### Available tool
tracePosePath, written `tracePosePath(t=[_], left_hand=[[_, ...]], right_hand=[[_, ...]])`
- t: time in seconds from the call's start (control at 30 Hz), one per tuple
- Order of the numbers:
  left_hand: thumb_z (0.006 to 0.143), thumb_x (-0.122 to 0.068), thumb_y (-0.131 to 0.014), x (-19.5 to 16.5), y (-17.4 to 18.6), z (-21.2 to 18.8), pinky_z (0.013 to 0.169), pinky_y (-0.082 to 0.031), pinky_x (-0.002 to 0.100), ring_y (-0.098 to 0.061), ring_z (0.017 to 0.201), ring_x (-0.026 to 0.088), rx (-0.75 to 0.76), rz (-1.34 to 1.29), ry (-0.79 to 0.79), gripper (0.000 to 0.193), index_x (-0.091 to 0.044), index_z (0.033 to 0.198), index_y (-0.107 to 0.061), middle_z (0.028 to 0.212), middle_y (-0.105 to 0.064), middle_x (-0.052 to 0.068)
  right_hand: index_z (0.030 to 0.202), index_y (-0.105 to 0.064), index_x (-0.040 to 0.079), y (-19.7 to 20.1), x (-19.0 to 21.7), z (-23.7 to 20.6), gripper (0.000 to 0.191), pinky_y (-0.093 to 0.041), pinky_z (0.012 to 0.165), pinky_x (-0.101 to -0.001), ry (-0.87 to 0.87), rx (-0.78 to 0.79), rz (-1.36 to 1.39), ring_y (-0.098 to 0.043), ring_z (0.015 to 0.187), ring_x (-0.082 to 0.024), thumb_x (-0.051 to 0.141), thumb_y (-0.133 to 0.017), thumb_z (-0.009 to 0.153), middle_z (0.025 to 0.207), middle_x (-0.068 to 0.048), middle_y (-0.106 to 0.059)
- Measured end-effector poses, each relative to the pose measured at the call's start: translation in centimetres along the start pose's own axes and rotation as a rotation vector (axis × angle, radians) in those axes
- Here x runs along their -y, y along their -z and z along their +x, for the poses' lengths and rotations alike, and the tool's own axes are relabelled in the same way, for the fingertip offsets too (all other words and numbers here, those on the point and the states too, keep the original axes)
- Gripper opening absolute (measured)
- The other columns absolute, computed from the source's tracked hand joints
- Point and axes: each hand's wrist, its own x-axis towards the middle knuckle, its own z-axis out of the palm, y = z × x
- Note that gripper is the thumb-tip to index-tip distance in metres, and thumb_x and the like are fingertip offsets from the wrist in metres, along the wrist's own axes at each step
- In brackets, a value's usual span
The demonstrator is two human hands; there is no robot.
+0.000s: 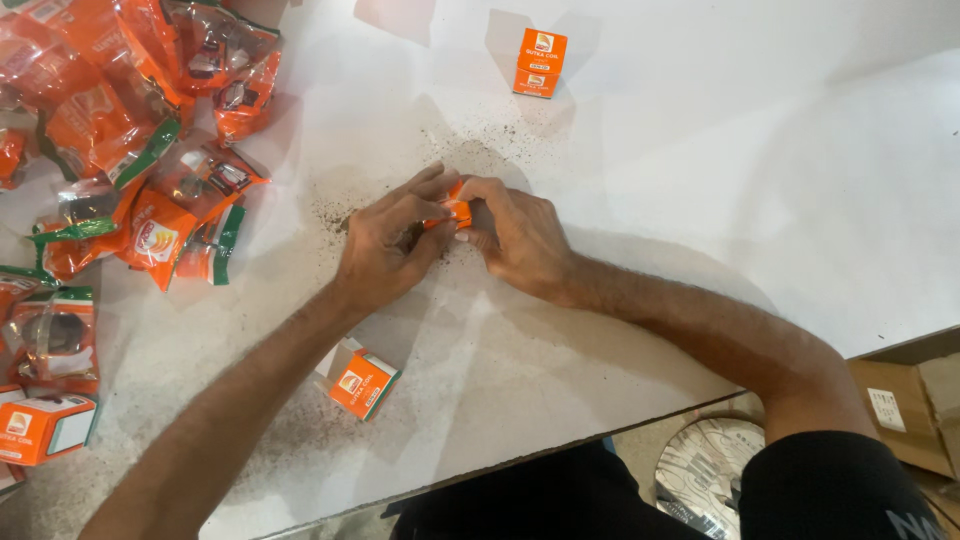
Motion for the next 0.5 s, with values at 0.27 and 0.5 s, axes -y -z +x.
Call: tracePosePath(t=[0.27, 0.5], left_hand=[[0.089, -0.025, -0.079, -2.3, 3.5, 0.3, 0.123, -0.027, 0.059, -0.032, 0.152, 0.042, 0.277, 0.461, -0.161, 0.036, -0.009, 0.120, -0.070, 0.159, -0.043, 0.022], [0.058, -0.063, -0.081, -11.6, 9.8, -5.6, 0.117, -0.031, 0.057, -0.046, 0.138, 0.038, 0.429, 0.498, 0.032, 0.104, -0.006, 0.141, -0.053, 0.145, -0.054, 0.021]], right_hand=[[0.122, -0.056, 0.013, 0.2, -0.4, -0.2, 0.038, -0.056, 0.087, -0.0472, 0.134, -0.020, -0.085, -0.069, 0.108, -0.037, 0.002, -0.075, 0.091, 0.136, -0.014, -0.066], [0.146, -0.042, 0.005, 1.9, -1.5, 0.7, 0.056, -0.030, 0.124, -0.0625, 0.346, -0.346, -0.442, -0.030, 0.149, -0.050, 0.036, -0.065, 0.105, 0.158, -0.034, -0.024]])
